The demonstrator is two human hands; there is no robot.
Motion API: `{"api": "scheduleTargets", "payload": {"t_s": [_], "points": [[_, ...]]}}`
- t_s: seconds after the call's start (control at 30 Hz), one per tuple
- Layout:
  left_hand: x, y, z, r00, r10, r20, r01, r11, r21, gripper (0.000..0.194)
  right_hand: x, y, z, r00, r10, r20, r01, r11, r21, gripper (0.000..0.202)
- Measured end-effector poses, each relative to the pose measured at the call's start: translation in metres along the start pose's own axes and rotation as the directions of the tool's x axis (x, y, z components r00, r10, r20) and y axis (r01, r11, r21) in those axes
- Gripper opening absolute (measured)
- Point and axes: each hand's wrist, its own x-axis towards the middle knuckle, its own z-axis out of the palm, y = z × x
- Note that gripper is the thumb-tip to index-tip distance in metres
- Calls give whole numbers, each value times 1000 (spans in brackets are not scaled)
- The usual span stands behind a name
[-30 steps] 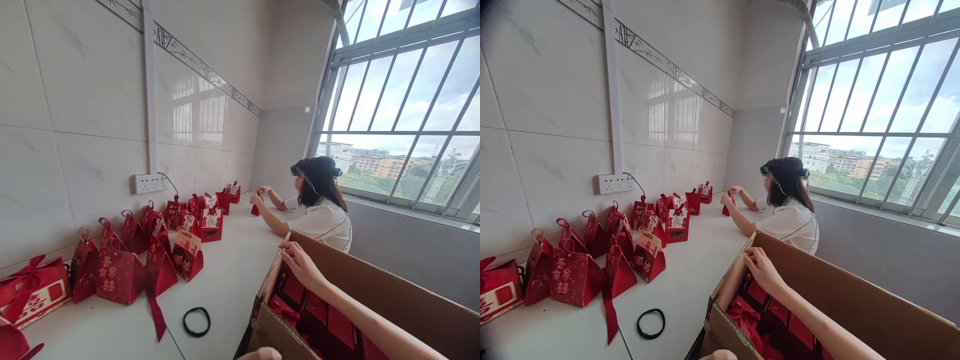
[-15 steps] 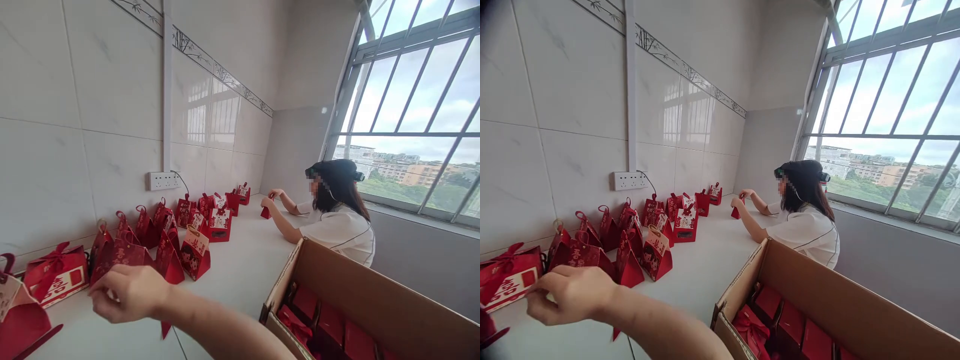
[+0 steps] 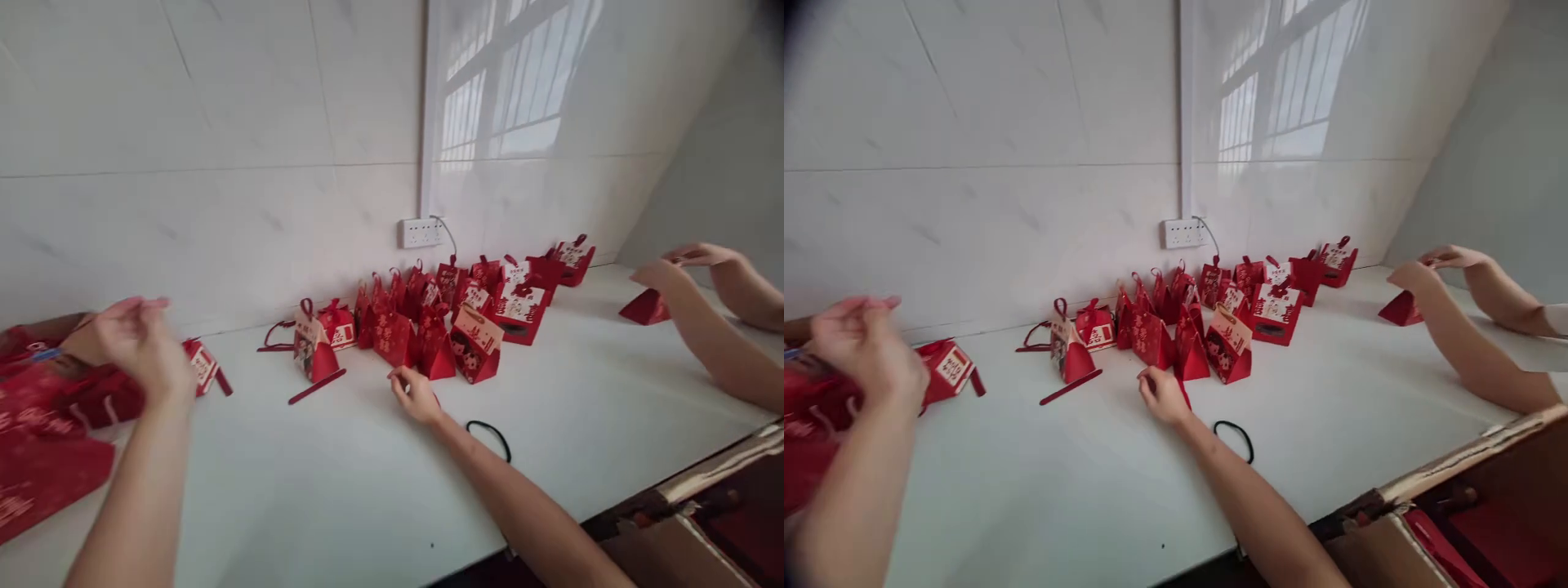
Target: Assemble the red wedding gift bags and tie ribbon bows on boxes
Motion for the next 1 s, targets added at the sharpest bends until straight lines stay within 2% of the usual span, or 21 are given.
{"api": "scheduleTargets", "payload": {"t_s": [0.03,0.07,0.1,0.17,0.23,0.27,0.3,0.33,0.37,0.4,0.43,0.47,0.5,0.53,0.57,0.63,0.7,0.8,0.87,1.0], "points": [[1,-4,-9,999,4,-45,-4,1000,-1,9,-1,3,3,1000,27,16,-28,999,28,16],[-1,-7,-15,998,22,-58,-23,1000,-14,18,-2,6,6,998,50,26,-51,997,51,17],[-6,-10,-18,998,46,-39,-47,998,-33,25,-3,8,9,997,70,30,-72,995,68,19],[-17,-13,-17,994,100,46,-98,994,-43,34,-6,11,11,994,104,21,-105,990,90,25],[-28,-19,-13,991,108,78,-107,994,-21,31,-8,12,11,990,143,-12,-142,985,95,27],[-32,-23,-11,987,97,131,-101,995,26,28,-7,12,9,985,168,-33,-164,982,92,27],[-35,-29,-10,970,66,233,-94,989,112,26,-7,11,8,979,195,-55,-190,978,86,27],[-37,-35,-9,924,4,382,-104,964,243,26,-6,11,6,972,222,-77,-216,973,79,28],[-39,-41,-9,835,-100,541,-143,910,390,28,-5,9,5,965,246,-96,-240,968,70,31],[-40,-46,-9,714,-231,661,-208,832,515,31,-4,7,4,958,266,-109,-260,964,61,34],[-42,-51,-8,596,-357,719,-275,751,601,36,-4,5,3,953,281,-116,-277,959,52,37],[-44,-54,-8,503,-455,735,-328,686,649,41,-3,2,2,949,292,-116,-289,956,44,41],[-47,-56,-7,445,-516,732,-359,647,673,45,-3,0,2,947,300,-111,-298,954,36,44],[-52,-56,-6,418,-545,726,-367,630,684,48,-3,-1,2,947,304,-103,-303,953,28,46],[-58,-56,-3,409,-556,724,-365,628,688,51,-2,-2,3,947,306,-96,-306,952,23,48],[-73,-56,5,421,-549,722,-366,625,689,61,-2,-1,4,948,306,-88,-305,952,17,49],[-91,-60,15,485,-502,716,-371,624,688,73,-1,1,5,949,305,-87,-304,952,17,50],[-117,-75,29,620,-370,692,-406,603,687,78,-1,4,7,947,305,-101,-304,952,24,50],[-126,-86,35,668,-284,688,-416,624,661,73,-1,5,8,947,303,-109,-301,953,28,50],[-119,-97,34,667,-250,702,-373,704,605,43,1,6,10,953,290,-92,-288,957,40,51]]}}
